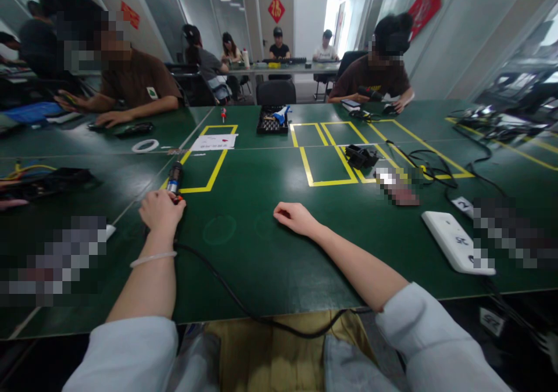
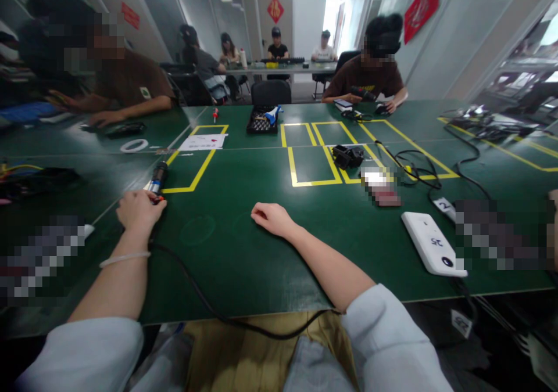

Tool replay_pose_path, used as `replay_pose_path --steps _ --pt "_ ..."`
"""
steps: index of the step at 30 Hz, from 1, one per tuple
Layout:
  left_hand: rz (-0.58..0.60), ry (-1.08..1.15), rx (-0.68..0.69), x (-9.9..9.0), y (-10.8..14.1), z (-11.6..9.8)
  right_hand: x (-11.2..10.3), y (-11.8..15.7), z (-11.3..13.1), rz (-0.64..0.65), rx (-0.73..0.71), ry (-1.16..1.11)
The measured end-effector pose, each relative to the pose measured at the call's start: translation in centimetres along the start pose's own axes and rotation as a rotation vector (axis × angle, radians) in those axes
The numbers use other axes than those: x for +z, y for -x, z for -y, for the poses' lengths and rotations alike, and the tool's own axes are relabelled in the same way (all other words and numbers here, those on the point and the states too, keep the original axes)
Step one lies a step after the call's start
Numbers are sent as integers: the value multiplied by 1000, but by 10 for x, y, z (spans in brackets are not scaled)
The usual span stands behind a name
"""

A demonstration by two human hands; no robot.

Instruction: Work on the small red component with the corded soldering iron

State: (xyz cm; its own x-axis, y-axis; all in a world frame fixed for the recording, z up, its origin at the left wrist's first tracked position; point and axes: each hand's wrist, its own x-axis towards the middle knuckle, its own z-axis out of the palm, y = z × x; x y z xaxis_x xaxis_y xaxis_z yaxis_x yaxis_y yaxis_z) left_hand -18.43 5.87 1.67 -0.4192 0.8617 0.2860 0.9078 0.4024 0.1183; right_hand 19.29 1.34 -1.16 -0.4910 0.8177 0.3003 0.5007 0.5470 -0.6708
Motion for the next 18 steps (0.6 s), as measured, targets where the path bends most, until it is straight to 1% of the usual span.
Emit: replay_pose_path --steps 2,4,6,7,8,10,11,13,15,18 --pt "-35 -8 14 -3 2 -2 0 0 0 1 -2 -2" --pt "-84 20 76 -6 5 -8 0 0 0 2 -6 -2" --pt "-94 144 174 -7 10 -20 0 0 0 2 -8 -1" --pt "-55 247 236 -7 14 -28 0 0 0 2 -7 -1" --pt "13 364 302 -7 19 -38 0 0 0 3 -7 -2" --pt "202 592 443 -6 32 -61 0 0 0 3 -5 -5" --pt "300 682 516 -6 41 -73 0 0 0 3 -6 -6" --pt "460 813 641 -8 58 -94 1 0 -2 3 -12 -10" --pt "597 895 720 -9 75 -111 3 0 -3 6 -10 -29" --pt "751 949 761 -10 94 -125 6 0 -5 12 -4 -93"
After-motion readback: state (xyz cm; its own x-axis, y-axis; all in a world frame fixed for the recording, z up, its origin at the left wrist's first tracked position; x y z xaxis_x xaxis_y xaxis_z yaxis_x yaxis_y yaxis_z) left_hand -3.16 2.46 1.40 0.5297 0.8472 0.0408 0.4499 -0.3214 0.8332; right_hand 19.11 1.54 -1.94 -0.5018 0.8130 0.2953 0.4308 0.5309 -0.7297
